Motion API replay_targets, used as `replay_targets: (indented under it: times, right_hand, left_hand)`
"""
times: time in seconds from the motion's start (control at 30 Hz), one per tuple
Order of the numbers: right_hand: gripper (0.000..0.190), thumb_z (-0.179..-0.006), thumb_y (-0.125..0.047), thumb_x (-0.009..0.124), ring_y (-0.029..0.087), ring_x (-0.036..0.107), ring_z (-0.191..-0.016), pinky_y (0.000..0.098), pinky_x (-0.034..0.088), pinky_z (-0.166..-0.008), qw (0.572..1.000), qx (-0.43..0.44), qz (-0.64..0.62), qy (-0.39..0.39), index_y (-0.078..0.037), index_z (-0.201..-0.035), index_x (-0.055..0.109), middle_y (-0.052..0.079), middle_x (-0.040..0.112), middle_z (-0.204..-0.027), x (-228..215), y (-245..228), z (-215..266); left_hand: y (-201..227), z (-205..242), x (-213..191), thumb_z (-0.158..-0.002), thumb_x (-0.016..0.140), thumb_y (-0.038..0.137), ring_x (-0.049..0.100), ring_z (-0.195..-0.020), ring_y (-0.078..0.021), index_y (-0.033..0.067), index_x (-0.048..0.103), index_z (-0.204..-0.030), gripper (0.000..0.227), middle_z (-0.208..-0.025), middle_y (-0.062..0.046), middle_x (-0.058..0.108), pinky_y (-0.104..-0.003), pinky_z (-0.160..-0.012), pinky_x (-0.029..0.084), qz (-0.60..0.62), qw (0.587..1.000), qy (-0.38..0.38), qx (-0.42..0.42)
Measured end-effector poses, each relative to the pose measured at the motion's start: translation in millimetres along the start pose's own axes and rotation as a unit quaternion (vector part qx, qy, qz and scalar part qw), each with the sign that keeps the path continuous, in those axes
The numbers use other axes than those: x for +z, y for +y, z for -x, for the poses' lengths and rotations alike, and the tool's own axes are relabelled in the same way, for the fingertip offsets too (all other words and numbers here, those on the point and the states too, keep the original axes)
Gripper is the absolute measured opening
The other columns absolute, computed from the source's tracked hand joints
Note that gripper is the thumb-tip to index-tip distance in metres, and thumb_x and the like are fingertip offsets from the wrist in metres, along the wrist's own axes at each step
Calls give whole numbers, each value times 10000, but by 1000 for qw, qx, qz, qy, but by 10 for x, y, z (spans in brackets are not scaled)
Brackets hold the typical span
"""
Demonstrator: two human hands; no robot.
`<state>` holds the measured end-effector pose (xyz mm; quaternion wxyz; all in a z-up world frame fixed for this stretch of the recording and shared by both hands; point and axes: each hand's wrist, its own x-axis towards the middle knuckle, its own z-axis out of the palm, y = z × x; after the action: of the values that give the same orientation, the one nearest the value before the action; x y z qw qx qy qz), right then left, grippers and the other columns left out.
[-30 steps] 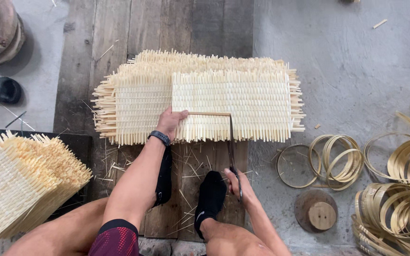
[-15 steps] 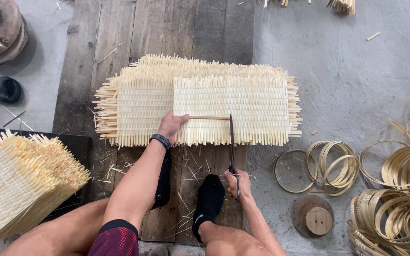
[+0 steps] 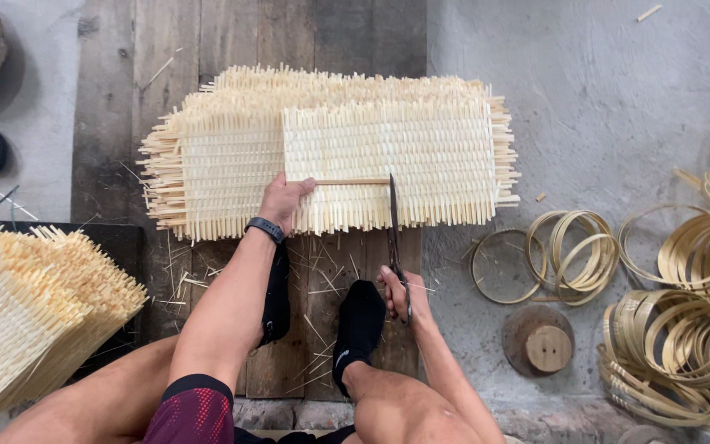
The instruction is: The person uses large shears to cut rectangular pieces from a long, woven bamboo mat, stacking the finished mats to the side.
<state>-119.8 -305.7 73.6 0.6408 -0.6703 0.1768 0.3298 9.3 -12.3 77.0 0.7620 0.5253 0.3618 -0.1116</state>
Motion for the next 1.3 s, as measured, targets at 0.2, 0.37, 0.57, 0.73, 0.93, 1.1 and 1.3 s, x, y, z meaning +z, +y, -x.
replay_targets:
  times: [0.2, 0.37, 0.57, 0.73, 0.93, 1.1, 1.3]
  right_hand:
    - [455, -991, -419, 582, 100, 480, -456, 281, 390, -397, 1000, 6, -9, -2, 21, -997, 696, 0, 505, -596, 3, 10, -57]
    - [515, -988, -465, 537, 100, 543, -577, 283, 462, -508, 990, 31, -113, -77, 4, -1147, 680, -12, 538, -694, -67, -93, 19]
    - [564, -992, -488, 497, 121, 523, -574, 299, 450, -512, 987, 98, -77, -104, 16, -1166, 683, 4, 519, -685, -212, -48, 260]
    - [536, -1002, -469, 515, 102, 527, -601, 284, 457, -530, 995, 58, -33, -68, 18, -1154, 680, -16, 518, -704, -255, 119, 390]
    - [515, -1009, -465, 560, 89, 506, -602, 271, 436, -526, 998, 12, 48, -36, 29, -1073, 691, -6, 540, -710, -195, 90, 183]
    - [527, -982, -479, 532, 94, 502, -571, 282, 443, -500, 997, 54, 10, -48, -3, -1141, 694, -9, 508, -704, -202, -71, 201]
    - [519, -991, -467, 525, 82, 515, -590, 275, 458, -508, 996, 56, -6, -63, -6, -1170, 685, -19, 505, -718, -226, 40, 349]
  left_hand:
    - [-11, -15, -22, -915, 673, -7, 670, -1120, -217, -14, 559, -1325, 426, -1260, -162, 694, -348, -973, 557, -57, 998, 10, 14]
    - [-39, -24, -59, -915, 666, -4, 657, -1154, -205, 7, 524, -1377, 484, -1296, -164, 680, -339, -1006, 532, -50, 999, -6, 20]
    - [27, 24, -24, -928, 663, 31, 664, -1128, -207, 22, 541, -1361, 449, -1280, -146, 681, -357, -962, 568, -40, 999, 13, -18]
    - [-28, -32, -72, -933, 682, 32, 667, -1095, -204, 13, 553, -1342, 430, -1252, -144, 691, -352, -941, 566, -35, 999, -2, 6]
    - [-1, -16, -68, -928, 674, 51, 672, -1086, -201, 18, 585, -1318, 401, -1232, -124, 705, -351, -927, 563, -54, 998, 2, -5]
    - [67, 27, -34, -934, 677, 50, 662, -1119, -212, 20, 571, -1318, 400, -1247, -132, 694, -349, -958, 556, -44, 999, 1, -4]
    - [109, 71, 2, -940, 663, 55, 668, -1125, -216, 25, 585, -1306, 375, -1243, -132, 701, -361, -974, 550, -74, 997, 15, -23]
